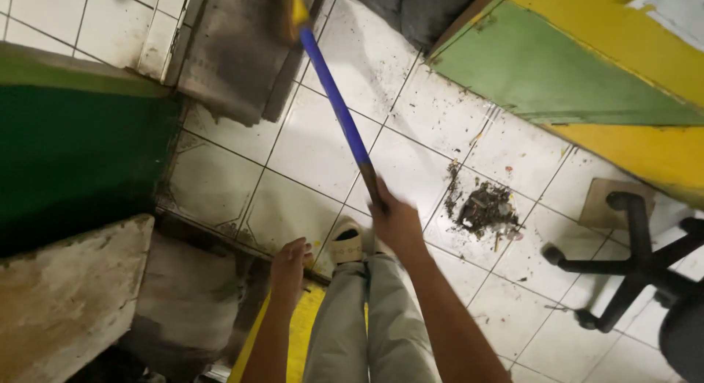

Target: Sweep the floor around gym machines and wipe down equipment surfaces.

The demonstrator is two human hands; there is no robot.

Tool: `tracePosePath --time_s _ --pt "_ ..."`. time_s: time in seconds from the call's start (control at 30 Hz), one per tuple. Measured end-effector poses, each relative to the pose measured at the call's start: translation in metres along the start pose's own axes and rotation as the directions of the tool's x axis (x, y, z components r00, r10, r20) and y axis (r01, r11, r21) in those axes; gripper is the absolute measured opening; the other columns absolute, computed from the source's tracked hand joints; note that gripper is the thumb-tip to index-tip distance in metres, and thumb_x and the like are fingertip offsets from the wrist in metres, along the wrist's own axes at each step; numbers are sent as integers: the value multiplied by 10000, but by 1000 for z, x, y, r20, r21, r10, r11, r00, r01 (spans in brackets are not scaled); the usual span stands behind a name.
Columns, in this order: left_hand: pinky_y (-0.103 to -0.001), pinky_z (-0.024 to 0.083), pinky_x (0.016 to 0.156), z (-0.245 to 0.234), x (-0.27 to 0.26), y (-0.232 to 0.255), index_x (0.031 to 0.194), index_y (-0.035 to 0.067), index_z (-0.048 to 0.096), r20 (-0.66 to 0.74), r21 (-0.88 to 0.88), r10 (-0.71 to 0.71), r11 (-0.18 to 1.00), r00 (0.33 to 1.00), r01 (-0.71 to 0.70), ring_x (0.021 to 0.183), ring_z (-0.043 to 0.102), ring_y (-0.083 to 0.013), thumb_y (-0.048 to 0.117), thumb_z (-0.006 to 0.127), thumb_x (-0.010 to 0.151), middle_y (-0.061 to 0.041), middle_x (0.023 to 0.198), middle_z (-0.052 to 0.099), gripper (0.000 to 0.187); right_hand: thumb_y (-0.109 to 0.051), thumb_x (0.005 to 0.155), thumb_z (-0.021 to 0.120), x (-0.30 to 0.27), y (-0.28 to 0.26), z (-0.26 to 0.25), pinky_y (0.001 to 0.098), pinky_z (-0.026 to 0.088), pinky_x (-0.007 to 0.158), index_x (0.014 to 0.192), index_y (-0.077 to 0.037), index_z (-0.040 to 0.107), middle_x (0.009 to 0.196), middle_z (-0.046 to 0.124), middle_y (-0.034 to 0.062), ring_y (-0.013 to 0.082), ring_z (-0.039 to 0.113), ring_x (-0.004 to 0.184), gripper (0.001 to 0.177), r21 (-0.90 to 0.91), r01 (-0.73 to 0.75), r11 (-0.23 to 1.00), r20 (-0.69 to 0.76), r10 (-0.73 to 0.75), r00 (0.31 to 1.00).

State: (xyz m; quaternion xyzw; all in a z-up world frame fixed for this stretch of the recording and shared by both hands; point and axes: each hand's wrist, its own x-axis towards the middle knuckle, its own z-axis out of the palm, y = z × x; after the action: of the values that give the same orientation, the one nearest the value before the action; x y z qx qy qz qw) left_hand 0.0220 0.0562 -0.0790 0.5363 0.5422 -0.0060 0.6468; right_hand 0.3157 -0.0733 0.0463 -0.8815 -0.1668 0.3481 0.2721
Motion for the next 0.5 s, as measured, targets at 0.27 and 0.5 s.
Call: tracePosePath --time_s 0.27,0.5 --pt "-357 554 859 49 1 78 1322 41 669 18 -82 -86 993 996 87 1026 717 -218 308 576 1012 -110 1207 740 420 -308 914 695 38 101 10 450 578 594 1483 -192 530 740 711 208 355 716 637 604 29 -182 983 -94 184 978" --pt "-313 560 806 140 8 168 1411 121 596 127 -201 18 980 992 8 1039 687 -159 361 611 982 -41 1235 699 492 -180 983 602 -83 -27 -10 444 603 696 1557 -233 457 1018 748 225 380 735 874 595 252 112 961 -275 -39 961"
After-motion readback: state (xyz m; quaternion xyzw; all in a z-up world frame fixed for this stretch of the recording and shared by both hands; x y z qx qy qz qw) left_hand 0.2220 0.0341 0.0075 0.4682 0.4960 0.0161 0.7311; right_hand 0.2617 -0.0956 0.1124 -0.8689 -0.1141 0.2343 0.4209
